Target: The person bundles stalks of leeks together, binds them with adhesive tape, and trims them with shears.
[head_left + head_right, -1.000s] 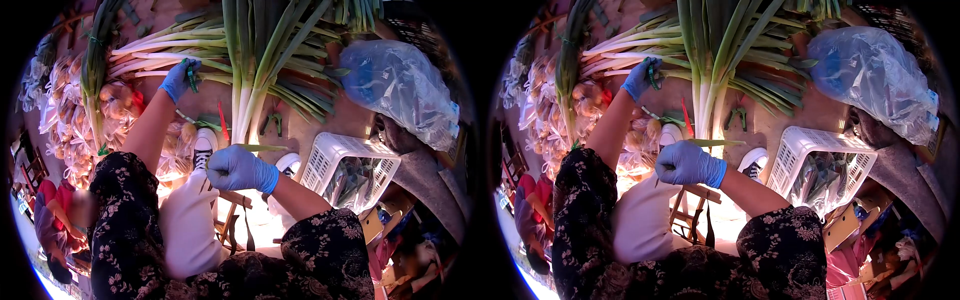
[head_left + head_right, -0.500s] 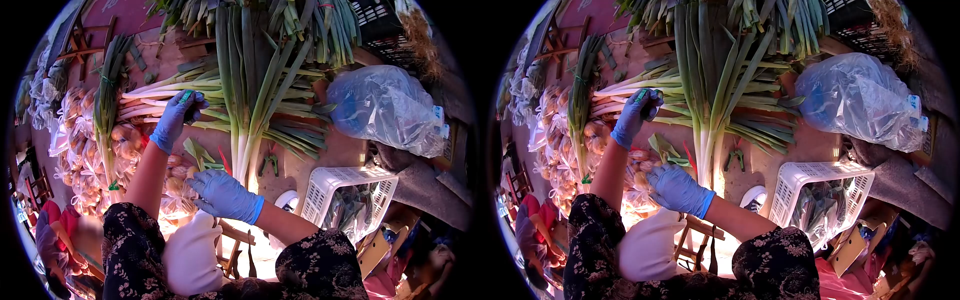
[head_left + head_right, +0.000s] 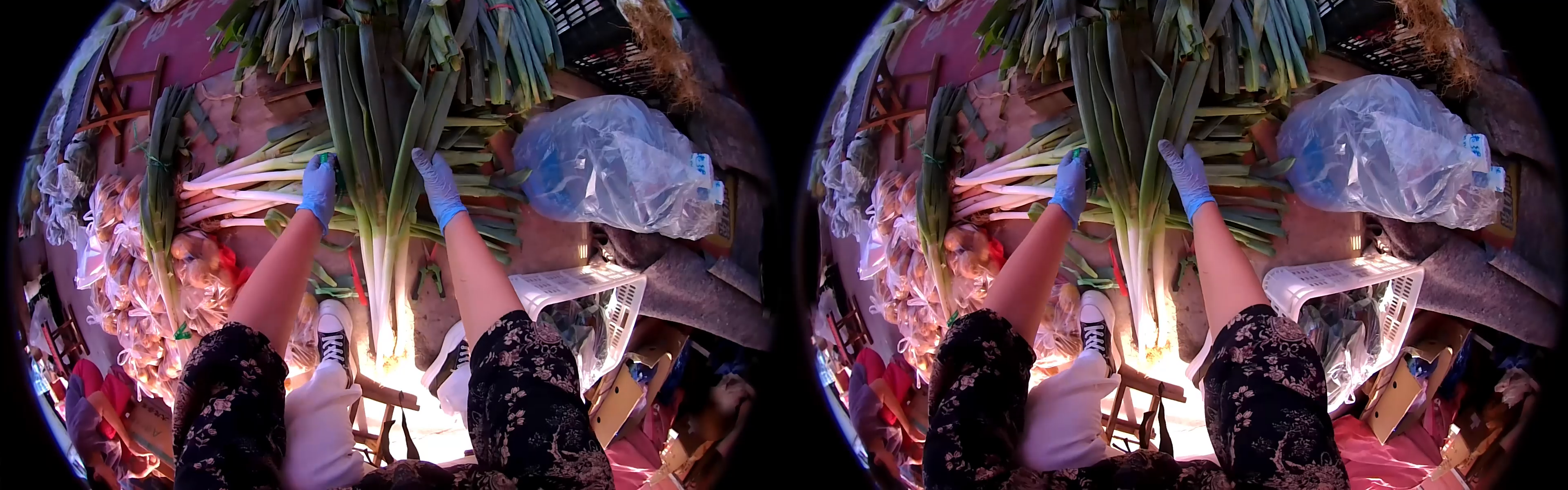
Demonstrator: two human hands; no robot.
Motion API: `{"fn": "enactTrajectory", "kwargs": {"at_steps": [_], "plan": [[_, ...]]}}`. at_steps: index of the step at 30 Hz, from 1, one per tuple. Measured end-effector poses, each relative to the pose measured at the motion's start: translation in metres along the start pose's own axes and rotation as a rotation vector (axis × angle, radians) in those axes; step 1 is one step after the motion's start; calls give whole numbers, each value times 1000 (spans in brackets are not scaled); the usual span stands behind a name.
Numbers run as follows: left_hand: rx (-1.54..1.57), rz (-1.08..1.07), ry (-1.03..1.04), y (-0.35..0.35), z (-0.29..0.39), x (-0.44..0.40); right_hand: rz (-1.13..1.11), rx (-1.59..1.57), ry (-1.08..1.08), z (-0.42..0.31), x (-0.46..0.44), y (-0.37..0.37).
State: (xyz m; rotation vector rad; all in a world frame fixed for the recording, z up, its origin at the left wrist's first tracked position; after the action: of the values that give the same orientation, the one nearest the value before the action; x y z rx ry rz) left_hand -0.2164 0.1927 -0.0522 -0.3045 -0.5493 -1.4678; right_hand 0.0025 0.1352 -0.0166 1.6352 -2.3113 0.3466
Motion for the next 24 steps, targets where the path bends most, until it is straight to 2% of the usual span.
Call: {"fn": "enactTrajectory", "kwargs": {"at_steps": [2, 3, 4, 6, 7, 8, 9, 10, 12, 13, 14, 16, 17, 18, 20, 23, 24], "plan": [[-24, 12, 69, 1, -25, -23, -87, 40, -26, -6, -1, 17], [-28, 35, 108, 5, -29, -26, -78, 139, -129, -5, -4, 26], [-33, 57, 148, 7, -32, -27, -27, 304, -249, -6, -4, 30], [-88, 66, 163, 7, -38, -28, 125, 794, -336, -5, 2, 39], [-136, 61, 182, 7, -39, -28, 171, 801, -384, -12, 8, 46], [-183, 54, 200, 9, -42, -28, 103, 794, -377, -16, 14, 53], [-114, 26, 200, 16, -25, -9, 114, 755, -460, -19, 21, 61], [84, -3, 168, 17, -21, -3, 126, 718, -540, -22, 28, 70], [368, -148, 24, 20, -12, 10, 86, 716, -516, -23, 38, 83], [375, -135, -70, 17, -9, 15, 80, 730, -548, -27, 42, 87], [390, -186, -72, 18, -2, 19, 74, 742, -578, -31, 46, 90], [419, -278, -80, 16, 1, 22, 83, 529, -571, -24, 38, 84], [348, -232, -89, 15, -2, 20, 140, 466, -473, -16, 27, 81], [225, -163, -91, 12, -7, 19, 257, 406, -353, -16, 23, 75], [-8, -139, 34, 6, -25, 0, 444, 481, -229, -11, 14, 71], [227, -161, -20, 12, -27, 1, 282, 368, -80, -9, -4, 72], [272, -172, -77, 16, -24, 6, 185, 215, -73, -8, -7, 75]]}}
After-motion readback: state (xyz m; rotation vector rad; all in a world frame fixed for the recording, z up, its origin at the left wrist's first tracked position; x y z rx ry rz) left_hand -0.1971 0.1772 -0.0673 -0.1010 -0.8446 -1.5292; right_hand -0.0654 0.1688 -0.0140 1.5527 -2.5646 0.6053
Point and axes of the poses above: each hand's wrist, its own x-axis away from the middle knuckle, its own y-axis out of the palm, z = x × y, the point moved 4 cm from there along -x, towards the middle knuckle, and after that the axes turned 3 degrees about y, right-handed, at the moved point
